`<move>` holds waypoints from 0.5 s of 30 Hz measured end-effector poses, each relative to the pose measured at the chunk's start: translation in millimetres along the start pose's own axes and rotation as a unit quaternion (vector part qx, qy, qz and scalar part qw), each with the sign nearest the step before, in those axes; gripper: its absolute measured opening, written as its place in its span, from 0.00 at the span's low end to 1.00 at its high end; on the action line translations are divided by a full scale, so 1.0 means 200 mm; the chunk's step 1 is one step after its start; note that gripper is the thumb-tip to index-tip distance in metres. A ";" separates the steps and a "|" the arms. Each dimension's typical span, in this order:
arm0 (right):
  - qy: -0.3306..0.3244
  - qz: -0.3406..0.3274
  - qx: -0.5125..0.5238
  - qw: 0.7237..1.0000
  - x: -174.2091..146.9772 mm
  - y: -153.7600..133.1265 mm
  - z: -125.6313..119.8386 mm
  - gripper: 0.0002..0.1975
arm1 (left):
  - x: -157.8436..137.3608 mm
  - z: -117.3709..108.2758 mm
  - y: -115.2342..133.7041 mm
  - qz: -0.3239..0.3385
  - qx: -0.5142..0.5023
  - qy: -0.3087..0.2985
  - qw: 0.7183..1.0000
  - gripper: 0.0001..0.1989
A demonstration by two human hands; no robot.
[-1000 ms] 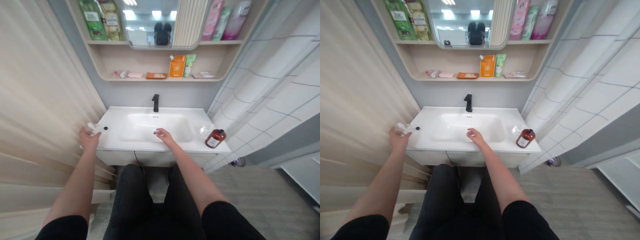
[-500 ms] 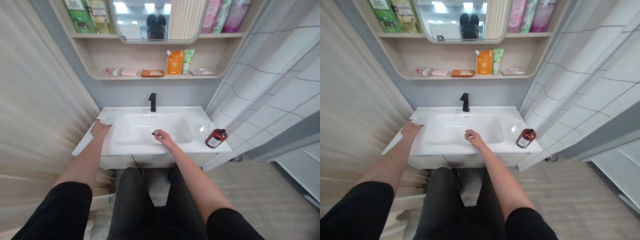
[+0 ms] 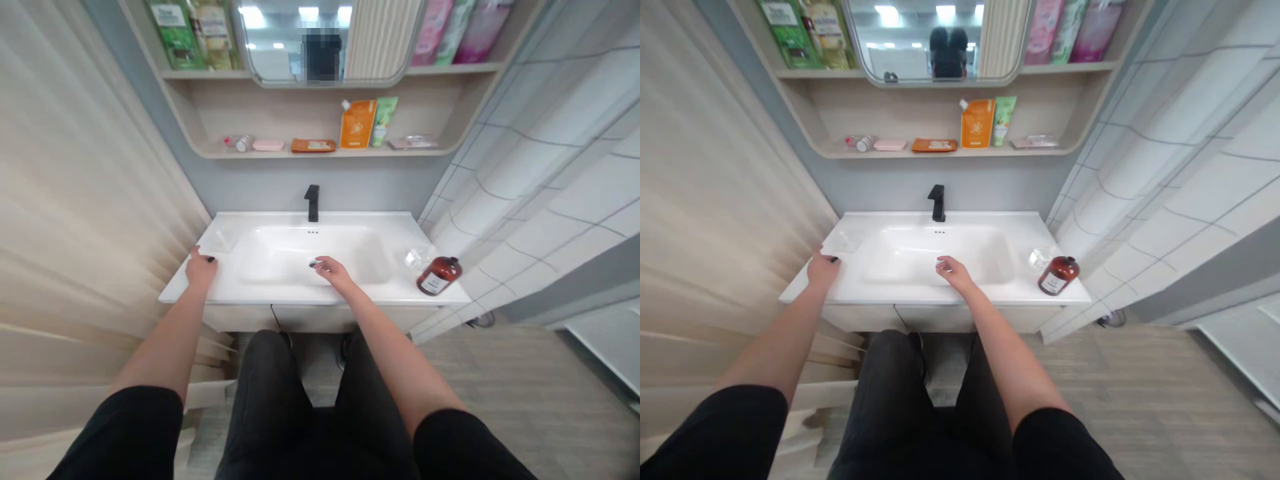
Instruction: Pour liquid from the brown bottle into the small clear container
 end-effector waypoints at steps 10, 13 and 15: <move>0.002 0.002 -0.015 1.000 0.00 -0.03 0.01 0.22 | -0.10 0.11 0.07 0.080 -0.041 -0.033 0.995 0.38; 0.026 0.003 -0.038 0.999 -0.02 -0.07 0.01 0.18 | -0.10 0.09 0.08 0.101 -0.046 -0.006 0.994 0.30; 0.043 0.007 -0.065 0.997 -0.04 -0.10 0.02 0.14 | -0.10 0.05 0.09 0.098 -0.037 0.020 0.994 0.21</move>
Point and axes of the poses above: each hand's wrist, its own x-axis towards the middle knuckle, its own z-axis out of the palm, y = z × x, the point moved 4 cm from there along x, towards the middle knuckle, and after that the axes turned 8 degrees about z, right-handed, at the moved point
